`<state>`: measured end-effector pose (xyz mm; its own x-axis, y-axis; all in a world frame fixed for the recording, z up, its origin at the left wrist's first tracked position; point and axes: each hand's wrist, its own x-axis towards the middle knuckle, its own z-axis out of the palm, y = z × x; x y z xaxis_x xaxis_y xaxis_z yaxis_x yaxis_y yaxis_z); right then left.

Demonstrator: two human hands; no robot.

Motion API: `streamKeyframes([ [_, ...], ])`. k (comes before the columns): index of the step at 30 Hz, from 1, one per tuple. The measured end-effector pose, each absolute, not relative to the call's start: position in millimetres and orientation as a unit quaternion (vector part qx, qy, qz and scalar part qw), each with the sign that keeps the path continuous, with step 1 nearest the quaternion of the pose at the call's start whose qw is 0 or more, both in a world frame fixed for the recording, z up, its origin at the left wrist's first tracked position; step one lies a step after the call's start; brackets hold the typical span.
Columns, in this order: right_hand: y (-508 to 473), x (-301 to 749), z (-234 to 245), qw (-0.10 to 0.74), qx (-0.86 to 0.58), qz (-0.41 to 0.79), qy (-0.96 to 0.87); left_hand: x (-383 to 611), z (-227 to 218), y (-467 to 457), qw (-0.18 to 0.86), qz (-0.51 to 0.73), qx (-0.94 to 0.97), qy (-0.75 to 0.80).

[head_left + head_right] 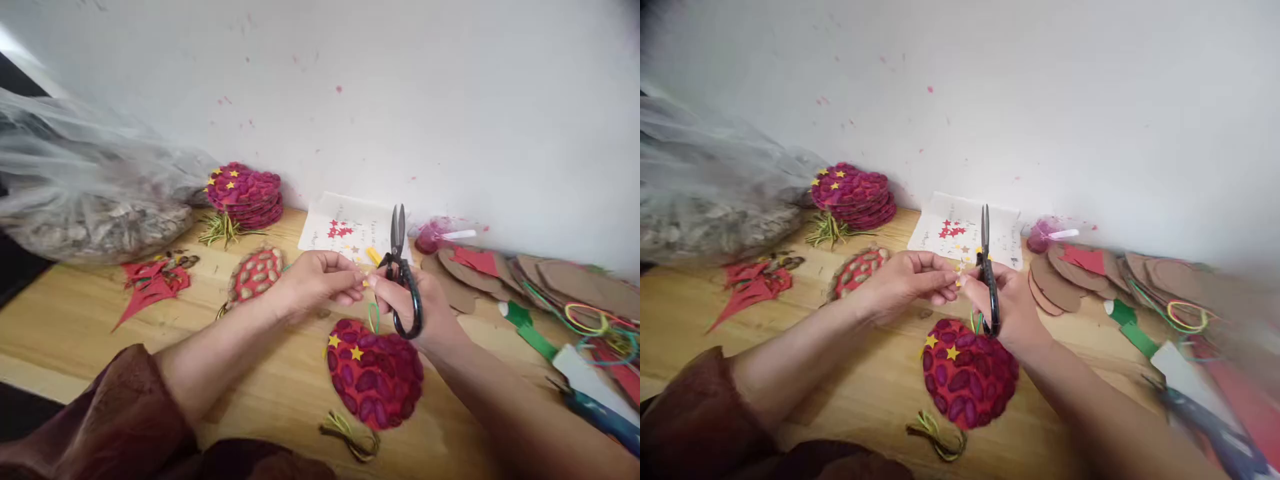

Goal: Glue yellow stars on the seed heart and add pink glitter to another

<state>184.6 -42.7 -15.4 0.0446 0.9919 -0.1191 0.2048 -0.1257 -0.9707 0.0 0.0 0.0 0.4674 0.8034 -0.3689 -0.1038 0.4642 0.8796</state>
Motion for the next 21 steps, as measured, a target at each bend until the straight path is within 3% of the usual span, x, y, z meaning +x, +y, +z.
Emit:
streamKeyframes([
  [7, -41.5, 183.6, -17.5, 0.406, -0.582, 0.494, -0.503, -3.6, -4.3, 3.0, 0.725, 0.308, 0.452, 0.419],
  [14, -44.1, 239.6, 3.4, 0.127, -0.571, 0.533, -0.612, -11.5, -1.9, 11.3, 0.736, 0.323, 0.437, 0.404],
  [21, -49.1, 263.9, 10.3, 0.051, -0.550, 0.544, -0.632, -15.4, 0.8, 14.1, 0.766, 0.293, 0.422, 0.386],
])
